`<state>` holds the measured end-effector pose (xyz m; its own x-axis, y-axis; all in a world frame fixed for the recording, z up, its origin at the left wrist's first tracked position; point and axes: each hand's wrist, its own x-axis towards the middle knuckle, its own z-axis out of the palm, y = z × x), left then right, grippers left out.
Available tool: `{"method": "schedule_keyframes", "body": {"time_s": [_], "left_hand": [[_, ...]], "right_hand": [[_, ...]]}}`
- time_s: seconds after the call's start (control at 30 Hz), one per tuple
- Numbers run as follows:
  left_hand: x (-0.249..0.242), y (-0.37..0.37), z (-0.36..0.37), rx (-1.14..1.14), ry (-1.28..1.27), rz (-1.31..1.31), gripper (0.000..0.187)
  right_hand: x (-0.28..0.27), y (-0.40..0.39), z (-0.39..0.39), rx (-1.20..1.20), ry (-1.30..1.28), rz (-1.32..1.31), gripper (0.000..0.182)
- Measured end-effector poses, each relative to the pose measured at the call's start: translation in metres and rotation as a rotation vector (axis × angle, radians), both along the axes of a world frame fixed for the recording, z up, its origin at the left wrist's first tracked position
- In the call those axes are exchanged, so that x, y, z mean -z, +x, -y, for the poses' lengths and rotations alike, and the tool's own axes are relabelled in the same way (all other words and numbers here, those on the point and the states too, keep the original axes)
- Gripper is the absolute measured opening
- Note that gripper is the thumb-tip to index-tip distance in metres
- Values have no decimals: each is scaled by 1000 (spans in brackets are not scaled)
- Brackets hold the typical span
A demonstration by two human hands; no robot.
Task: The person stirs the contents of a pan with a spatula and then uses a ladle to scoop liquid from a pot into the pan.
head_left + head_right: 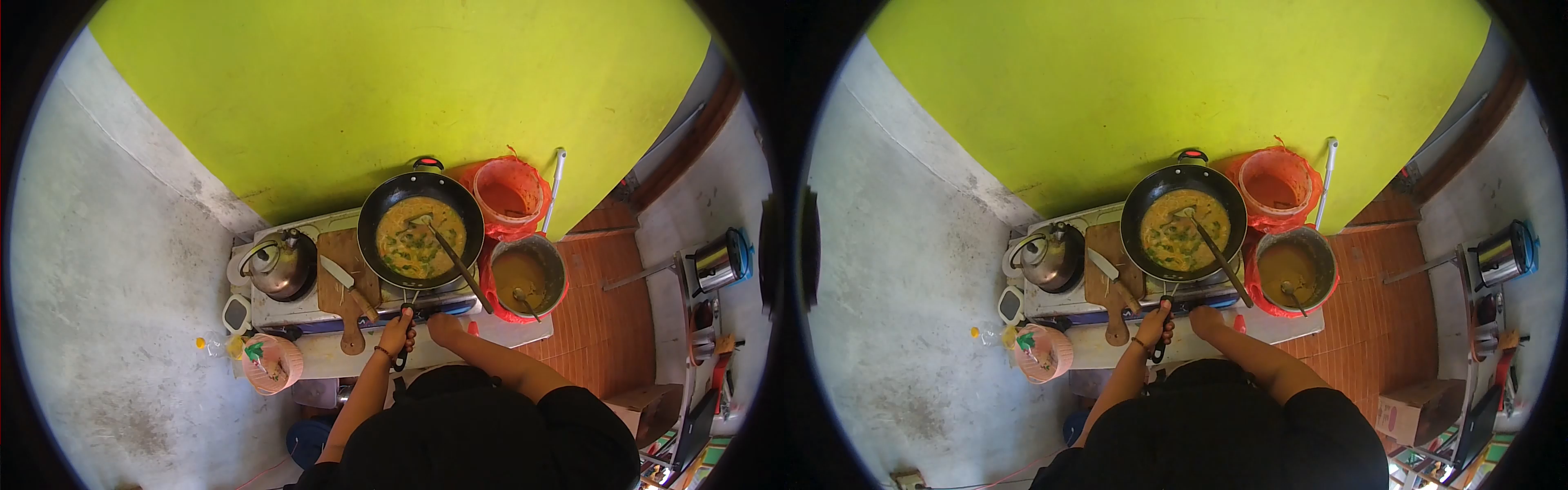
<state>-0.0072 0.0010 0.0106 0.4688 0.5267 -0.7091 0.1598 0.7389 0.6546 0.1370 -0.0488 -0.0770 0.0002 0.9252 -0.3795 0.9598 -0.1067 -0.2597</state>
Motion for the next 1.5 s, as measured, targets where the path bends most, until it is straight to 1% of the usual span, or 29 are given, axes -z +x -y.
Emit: {"method": "schedule_keyframes", "body": {"time_s": [0.53,0.83,0.93,1.03,1.1,1.23,1.33,1.5], "left_hand": [[0,0,0,8,13,-6,47],[-2,1,0,-17,-12,-1,46],[-2,0,0,-10,16,-2,46],[0,0,0,5,25,-19,47],[0,0,0,-13,12,-10,46],[-2,1,1,-24,3,-7,46],[0,1,1,-18,10,-14,45],[-2,1,0,-18,6,-15,45]], "right_hand": [[-12,0,0,21,-18,-28,21],[-17,-1,-2,51,-77,-6,23],[-17,-2,-2,65,-90,4,23],[-7,-1,0,31,17,-15,21],[-2,0,0,32,2,-10,21],[-11,1,-1,27,-18,-15,22],[-13,-1,-4,42,-90,12,21],[-12,0,-3,41,-82,9,21]]}}
